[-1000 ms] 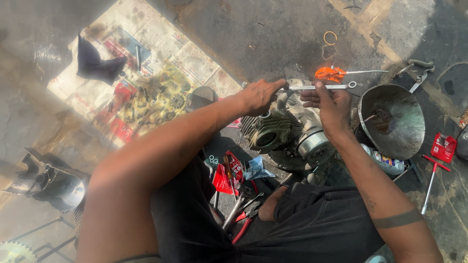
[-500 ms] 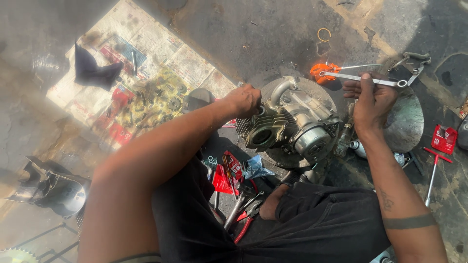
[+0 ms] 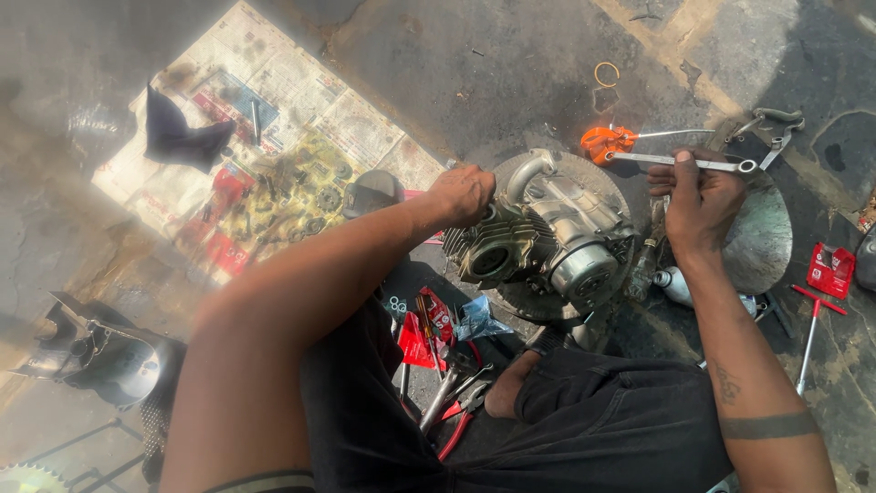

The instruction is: Repairing a motorcycle engine by adjusting components with a wrench and screwdriver.

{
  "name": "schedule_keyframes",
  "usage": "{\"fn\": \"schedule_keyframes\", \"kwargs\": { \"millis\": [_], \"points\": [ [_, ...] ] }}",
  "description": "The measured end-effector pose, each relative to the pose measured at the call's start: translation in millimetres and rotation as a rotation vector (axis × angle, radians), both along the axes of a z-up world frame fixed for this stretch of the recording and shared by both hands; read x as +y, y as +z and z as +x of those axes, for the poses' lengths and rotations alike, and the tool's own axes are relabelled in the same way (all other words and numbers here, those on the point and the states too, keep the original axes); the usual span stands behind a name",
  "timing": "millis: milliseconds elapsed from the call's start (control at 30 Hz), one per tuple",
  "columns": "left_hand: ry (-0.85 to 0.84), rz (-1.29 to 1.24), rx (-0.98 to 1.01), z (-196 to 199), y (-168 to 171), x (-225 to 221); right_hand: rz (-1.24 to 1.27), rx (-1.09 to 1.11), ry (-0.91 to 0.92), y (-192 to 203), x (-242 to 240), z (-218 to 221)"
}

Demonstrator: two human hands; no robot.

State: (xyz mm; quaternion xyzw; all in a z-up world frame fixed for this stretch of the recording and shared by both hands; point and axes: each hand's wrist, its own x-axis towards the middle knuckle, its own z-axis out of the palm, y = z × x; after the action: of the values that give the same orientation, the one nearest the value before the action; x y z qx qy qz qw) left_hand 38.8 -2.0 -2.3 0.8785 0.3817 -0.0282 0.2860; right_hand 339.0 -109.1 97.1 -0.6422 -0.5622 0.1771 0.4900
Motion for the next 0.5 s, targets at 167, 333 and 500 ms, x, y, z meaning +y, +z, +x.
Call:
{"fn": "schedule_keyframes", "kwargs": {
  "millis": [167,333,500],
  "points": [
    [0.010,-0.015,0.016,2.3,-4.5,0.6,-0.002,-0.022,0.019,-4.9,-1.2,2.7],
    [-0.009,0.039,-0.003,1.4,-0.4,1.4,-0.027,-0.048,0.016,-6.3,-0.5,3.3],
    [-0.029,0.017,0.065,3.5,8.7,1.2,-0.043,-0.050,0.003,-3.8,-1.5,1.1]
  ]
}}
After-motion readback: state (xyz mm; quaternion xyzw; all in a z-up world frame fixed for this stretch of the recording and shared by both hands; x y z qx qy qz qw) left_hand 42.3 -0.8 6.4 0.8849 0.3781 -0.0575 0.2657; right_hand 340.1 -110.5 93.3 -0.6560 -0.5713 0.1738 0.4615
